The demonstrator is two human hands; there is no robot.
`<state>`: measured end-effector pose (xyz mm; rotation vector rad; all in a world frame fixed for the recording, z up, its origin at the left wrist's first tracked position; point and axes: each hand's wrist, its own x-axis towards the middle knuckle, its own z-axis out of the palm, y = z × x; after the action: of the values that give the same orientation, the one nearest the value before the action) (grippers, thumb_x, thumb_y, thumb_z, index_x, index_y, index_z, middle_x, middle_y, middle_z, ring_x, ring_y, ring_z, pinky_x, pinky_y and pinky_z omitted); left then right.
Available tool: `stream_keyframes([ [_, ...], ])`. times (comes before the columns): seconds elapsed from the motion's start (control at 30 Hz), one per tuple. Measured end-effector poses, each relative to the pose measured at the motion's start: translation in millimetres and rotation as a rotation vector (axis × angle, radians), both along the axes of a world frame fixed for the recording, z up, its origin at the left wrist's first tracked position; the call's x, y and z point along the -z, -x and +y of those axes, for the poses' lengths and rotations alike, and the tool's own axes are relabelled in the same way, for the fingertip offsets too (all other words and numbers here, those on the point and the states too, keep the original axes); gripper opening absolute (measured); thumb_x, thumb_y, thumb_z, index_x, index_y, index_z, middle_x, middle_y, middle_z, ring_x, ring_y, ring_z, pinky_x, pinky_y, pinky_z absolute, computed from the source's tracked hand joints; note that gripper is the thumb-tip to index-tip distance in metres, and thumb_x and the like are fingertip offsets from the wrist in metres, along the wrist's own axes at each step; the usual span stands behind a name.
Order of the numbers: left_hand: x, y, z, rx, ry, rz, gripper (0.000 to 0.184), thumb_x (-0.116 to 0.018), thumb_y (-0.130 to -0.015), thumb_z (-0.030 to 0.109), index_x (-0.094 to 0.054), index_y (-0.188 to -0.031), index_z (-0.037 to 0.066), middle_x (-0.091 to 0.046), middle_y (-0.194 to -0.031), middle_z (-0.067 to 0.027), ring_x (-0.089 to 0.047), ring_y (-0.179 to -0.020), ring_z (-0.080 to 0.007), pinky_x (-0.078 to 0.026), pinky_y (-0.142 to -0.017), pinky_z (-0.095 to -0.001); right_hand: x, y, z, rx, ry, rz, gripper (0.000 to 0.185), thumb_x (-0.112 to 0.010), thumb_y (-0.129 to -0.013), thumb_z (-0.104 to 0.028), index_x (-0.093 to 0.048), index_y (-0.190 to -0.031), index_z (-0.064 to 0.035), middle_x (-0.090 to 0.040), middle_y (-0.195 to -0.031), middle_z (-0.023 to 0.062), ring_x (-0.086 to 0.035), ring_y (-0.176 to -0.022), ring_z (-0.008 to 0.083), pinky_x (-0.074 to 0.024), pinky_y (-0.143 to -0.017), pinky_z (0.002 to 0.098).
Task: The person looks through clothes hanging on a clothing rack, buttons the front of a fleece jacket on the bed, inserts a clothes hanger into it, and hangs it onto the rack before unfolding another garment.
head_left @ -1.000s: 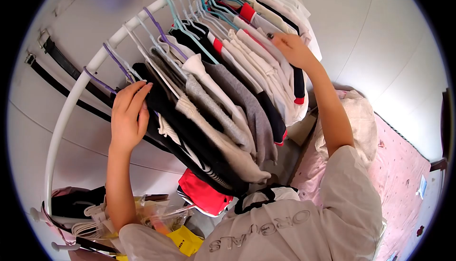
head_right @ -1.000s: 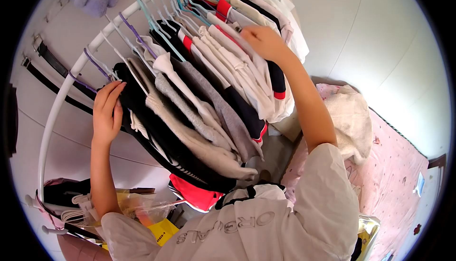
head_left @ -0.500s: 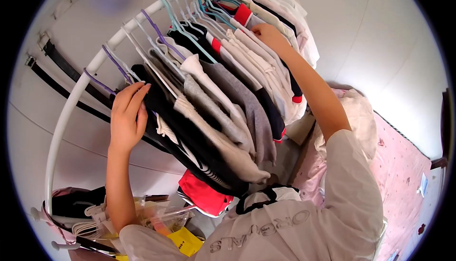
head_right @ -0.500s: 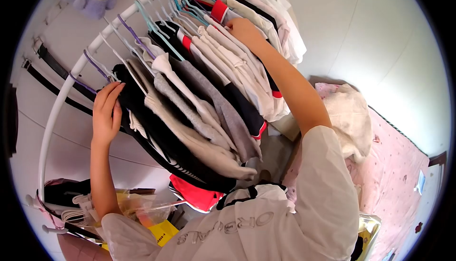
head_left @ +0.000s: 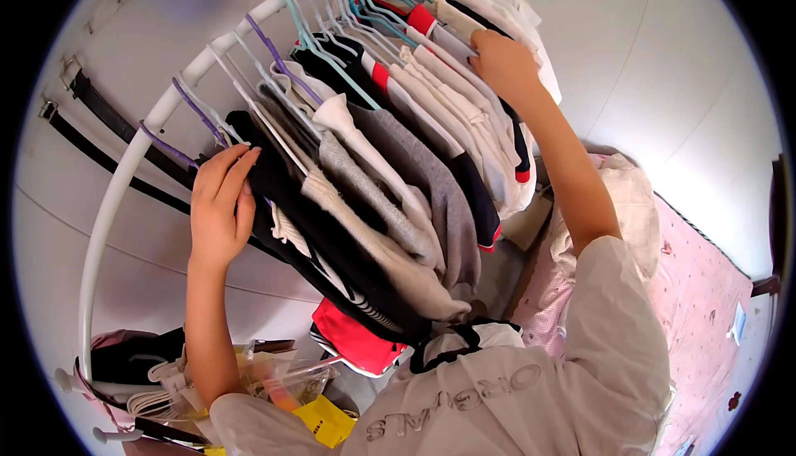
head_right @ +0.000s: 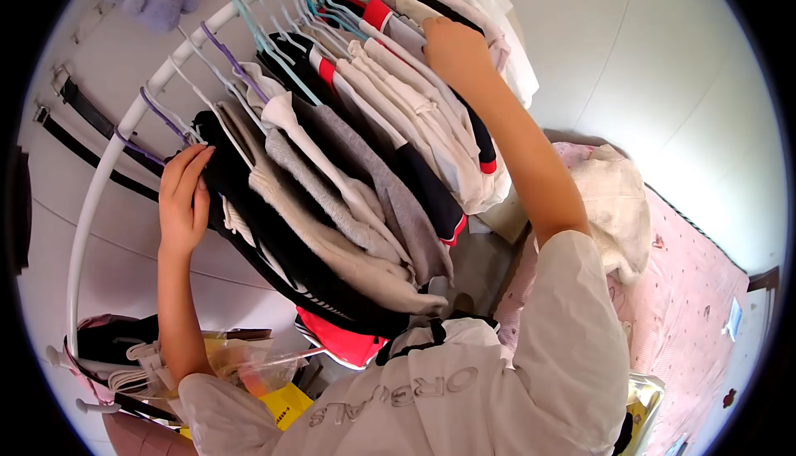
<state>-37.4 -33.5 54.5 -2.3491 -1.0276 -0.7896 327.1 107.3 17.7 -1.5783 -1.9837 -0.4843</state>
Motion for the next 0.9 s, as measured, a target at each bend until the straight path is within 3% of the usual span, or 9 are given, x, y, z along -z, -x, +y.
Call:
stream_keyframes([
  [0.17, -1, -3, -2, -0.004, -0.001, 0.007, 0.034, -0.047, -0.069, 0.000, -0.056, -0.102, 0.000, -0.053, -0.105, -0.0147, -0.051, -0.092, -0.0296, -0.040, -0.081, -0.0363, 0, 3, -11, -0.152, -0.035, -0.037, 0.028, -0.056, -0.074, -0.015, -0.053, -0.101, -0.0075, -0.057, -0.086, 0.0118, -0.057, -0.082, 0.0292, -0.0457, -0.067, 0.0386],
  [0.37, 0, -3, -2, -0.007, -0.002, -0.002, 0.034, -0.047, -0.070, 0.000, -0.056, -0.102, 0.000, -0.053, -0.105, -0.0148, -0.051, -0.092, -0.0298, -0.039, -0.082, -0.0362, 17, -2, 16, -0.173, 0.036, 0.101, 0.041, -0.050, -0.072, -0.007, -0.048, -0.113, -0.0065, -0.056, -0.098, 0.0169, -0.056, -0.085, 0.0320, -0.0447, -0.073, 0.0385],
  [0.4, 0, -3, -2, -0.005, -0.001, -0.001, 0.034, -0.046, -0.070, 0.000, -0.056, -0.103, 0.000, -0.053, -0.105, -0.0149, -0.051, -0.092, -0.0299, -0.039, -0.082, -0.0364, 16, -2, 19, -0.316, -0.016, 0.122, 0.047, -0.048, -0.070, -0.004, -0.045, -0.118, -0.0054, -0.056, -0.100, 0.0177, -0.055, -0.086, 0.0334, -0.0440, -0.076, 0.0381],
  [0.53, -3, -4, -3, 0.011, -0.002, 0.006, 0.034, -0.046, -0.070, 0.001, -0.056, -0.103, 0.000, -0.052, -0.105, -0.0156, -0.050, -0.093, -0.0305, -0.039, -0.082, -0.0370, 4, 1, 1, -0.389, 0.136, 0.060, 0.050, -0.048, -0.071, -0.005, -0.042, -0.120, -0.0018, -0.053, -0.104, 0.0225, -0.051, -0.093, 0.0367, -0.0417, -0.082, 0.0389],
  [0.67, -5, -6, -5, 0.008, 0.005, -0.001, 0.035, -0.045, -0.070, 0.001, -0.055, -0.103, -0.001, -0.052, -0.105, -0.0160, -0.050, -0.093, -0.0312, -0.039, -0.082, -0.0371, -7, -10, -9, -0.521, 0.269, 0.143, 0.044, -0.051, -0.074, -0.010, -0.045, -0.117, -0.0011, -0.053, -0.106, 0.0202, -0.050, -0.098, 0.0338, -0.0399, -0.086, 0.0367],
  [0.77, -5, -5, -6, 0.008, 0.014, -0.002, 0.035, -0.045, -0.069, 0.001, -0.055, -0.103, -0.001, -0.052, -0.105, -0.0160, -0.050, -0.093, -0.0313, -0.039, -0.082, -0.0371, -4, -27, 10, -0.629, 0.027, 0.211, 0.046, -0.054, -0.076, -0.019, -0.045, -0.118, -0.0020, -0.049, -0.115, 0.0182, -0.047, -0.105, 0.0323, -0.0370, -0.089, 0.0380],
  [0.8, -5, -6, -6, 0.002, 0.015, -0.001, 0.035, -0.045, -0.069, 0.001, -0.055, -0.102, -0.002, -0.052, -0.105, -0.0162, -0.050, -0.093, -0.0313, -0.039, -0.082, -0.0372, -2, -30, 18, -0.465, -0.260, 0.167, 0.056, -0.056, -0.075, -0.031, -0.042, -0.122, -0.0034, -0.044, -0.122, 0.0185, -0.041, -0.113, 0.0322, -0.0333, -0.093, 0.0396],
  [0.9, -5, -5, -6, -0.005, 0.015, 0.002, 0.035, -0.045, -0.069, 0.001, -0.055, -0.102, -0.001, -0.052, -0.105, -0.0164, -0.050, -0.093, -0.0314, -0.039, -0.082, -0.0371, 15, -33, 61, 0.070, -0.486, 0.180, 0.056, -0.056, -0.070, -0.045, -0.052, -0.112, -0.0072, -0.047, -0.114, 0.0223, -0.045, -0.106, 0.0346, -0.0355, -0.091, 0.0399],
])
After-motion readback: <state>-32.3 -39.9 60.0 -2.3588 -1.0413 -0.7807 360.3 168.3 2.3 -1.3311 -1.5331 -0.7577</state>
